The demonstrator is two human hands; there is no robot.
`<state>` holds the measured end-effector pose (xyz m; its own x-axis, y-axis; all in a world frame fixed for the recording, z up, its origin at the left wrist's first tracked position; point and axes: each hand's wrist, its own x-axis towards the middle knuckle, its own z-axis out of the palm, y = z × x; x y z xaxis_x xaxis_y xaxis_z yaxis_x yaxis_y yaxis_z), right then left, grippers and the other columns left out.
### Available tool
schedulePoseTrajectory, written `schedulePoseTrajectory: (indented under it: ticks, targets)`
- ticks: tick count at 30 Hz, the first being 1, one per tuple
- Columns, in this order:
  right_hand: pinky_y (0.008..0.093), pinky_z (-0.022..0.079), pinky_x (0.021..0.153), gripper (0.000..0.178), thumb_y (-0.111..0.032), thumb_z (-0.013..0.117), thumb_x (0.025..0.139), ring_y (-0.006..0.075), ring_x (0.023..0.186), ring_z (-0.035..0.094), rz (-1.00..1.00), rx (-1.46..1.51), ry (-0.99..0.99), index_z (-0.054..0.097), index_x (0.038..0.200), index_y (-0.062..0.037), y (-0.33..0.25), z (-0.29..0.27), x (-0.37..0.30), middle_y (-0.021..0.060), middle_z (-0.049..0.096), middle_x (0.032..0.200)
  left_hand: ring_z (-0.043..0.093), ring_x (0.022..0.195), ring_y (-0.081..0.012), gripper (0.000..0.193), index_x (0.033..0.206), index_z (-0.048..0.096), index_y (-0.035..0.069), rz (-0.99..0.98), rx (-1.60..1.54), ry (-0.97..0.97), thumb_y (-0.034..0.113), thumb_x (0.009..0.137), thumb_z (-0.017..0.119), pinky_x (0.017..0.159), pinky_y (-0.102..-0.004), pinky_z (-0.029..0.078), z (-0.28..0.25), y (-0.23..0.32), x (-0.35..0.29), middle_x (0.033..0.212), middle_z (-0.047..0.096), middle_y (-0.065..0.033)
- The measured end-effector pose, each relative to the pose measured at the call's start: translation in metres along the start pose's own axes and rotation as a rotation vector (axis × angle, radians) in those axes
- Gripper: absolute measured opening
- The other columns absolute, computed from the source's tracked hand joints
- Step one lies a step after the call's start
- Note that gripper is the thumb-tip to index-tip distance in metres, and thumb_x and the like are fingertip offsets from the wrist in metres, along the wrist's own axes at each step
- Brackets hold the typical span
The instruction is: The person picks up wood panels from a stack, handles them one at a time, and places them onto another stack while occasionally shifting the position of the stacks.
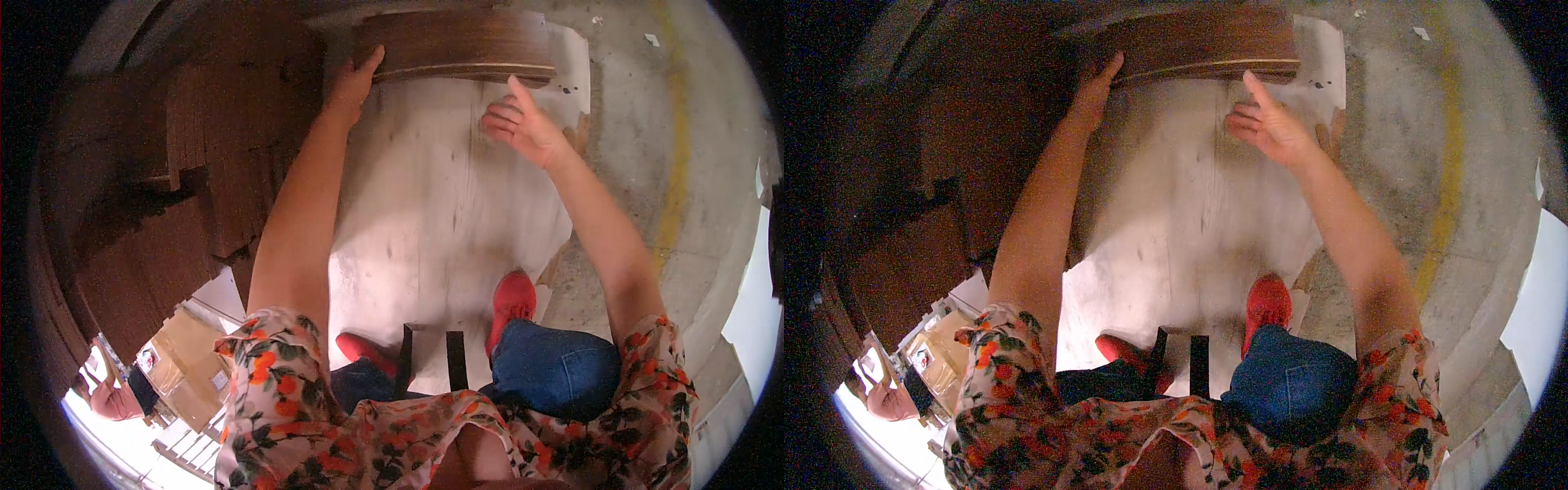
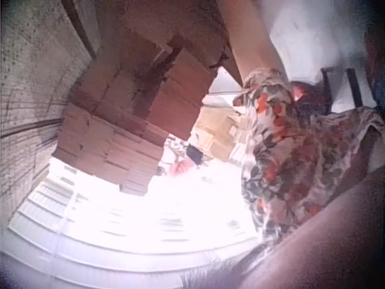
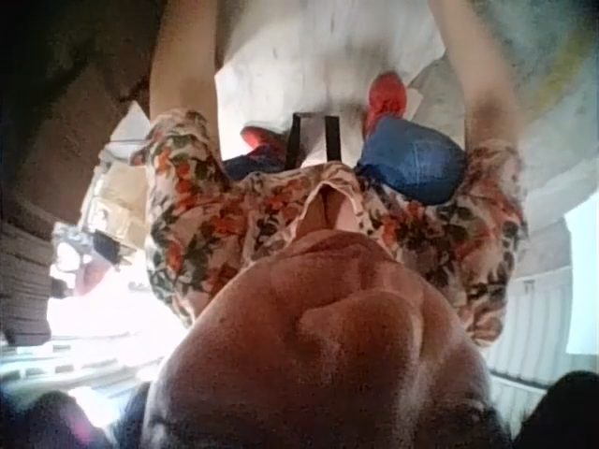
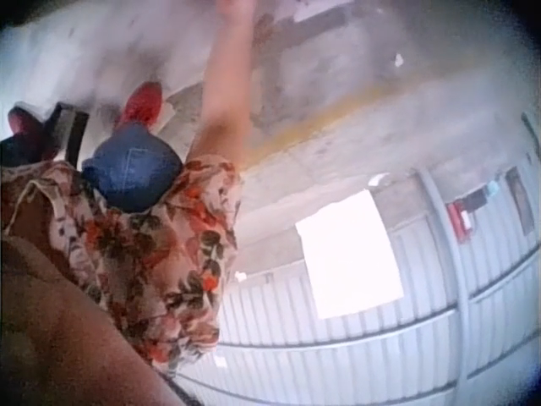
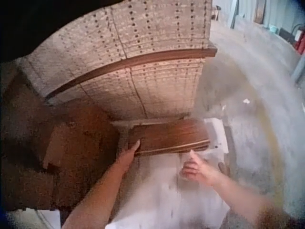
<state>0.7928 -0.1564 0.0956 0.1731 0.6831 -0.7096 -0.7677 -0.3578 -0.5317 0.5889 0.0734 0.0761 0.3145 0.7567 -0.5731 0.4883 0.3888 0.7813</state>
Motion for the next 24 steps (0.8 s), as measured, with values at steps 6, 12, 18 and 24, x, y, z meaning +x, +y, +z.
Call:
schedulePoseTrajectory:
  ticks: [6,12,18,24]
  targets:
    - [0.0413,0.034,0.104,0.106,-0.055,0.072,0.072,0.0302,0.119,0.044,-0.051,0.056,0.151,0.017,0.141,0.0035,-0.004,0.009,0.004,0.0235,0.034,0.136,0.039,0.127,-0.0261,0.081,0.139,0.034,0.001,0.096,-0.223,-0.085,0.050,0.081,0.064,0.104,-0.0346,0.032,0.043,-0.059,-0.077,0.137,0.043,-0.0164]
    - [0.0403,0.038,0.100,0.063,-0.033,0.073,0.078,0.0237,0.115,0.051,-0.183,0.171,0.203,0.046,0.128,-0.0059,-0.003,0.000,-0.001,0.0081,0.054,0.125,0.055,0.111,-0.0306,0.081,0.122,0.051,-0.005,0.430,0.431,0.012,0.060,0.075,0.064,0.095,-0.0381,0.042,0.043,0.022,-0.055,0.121,0.055,-0.0217]
    - [0.0362,0.033,0.103,0.064,-0.041,0.067,0.082,0.0204,0.122,0.043,-0.183,0.184,0.126,0.045,0.131,-0.0065,0.001,-0.006,0.011,0.0045,0.048,0.132,0.041,0.125,-0.0375,0.101,0.126,0.049,-0.006,0.266,0.693,-0.201,0.078,0.071,0.046,0.106,-0.0402,0.031,0.126,0.020,-0.009,0.129,0.047,-0.0272]
    - [0.0366,0.043,0.094,0.054,-0.030,0.072,0.078,0.0228,0.109,0.055,-0.094,0.057,0.176,0.054,0.119,-0.0010,-0.016,-0.003,-0.009,0.0095,0.059,0.118,0.050,0.117,-0.0376,0.094,0.120,0.052,-0.010,0.038,0.460,-0.304,0.073,0.077,0.044,0.099,-0.0387,0.039,0.121,-0.023,-0.069,0.121,0.052,-0.0305]
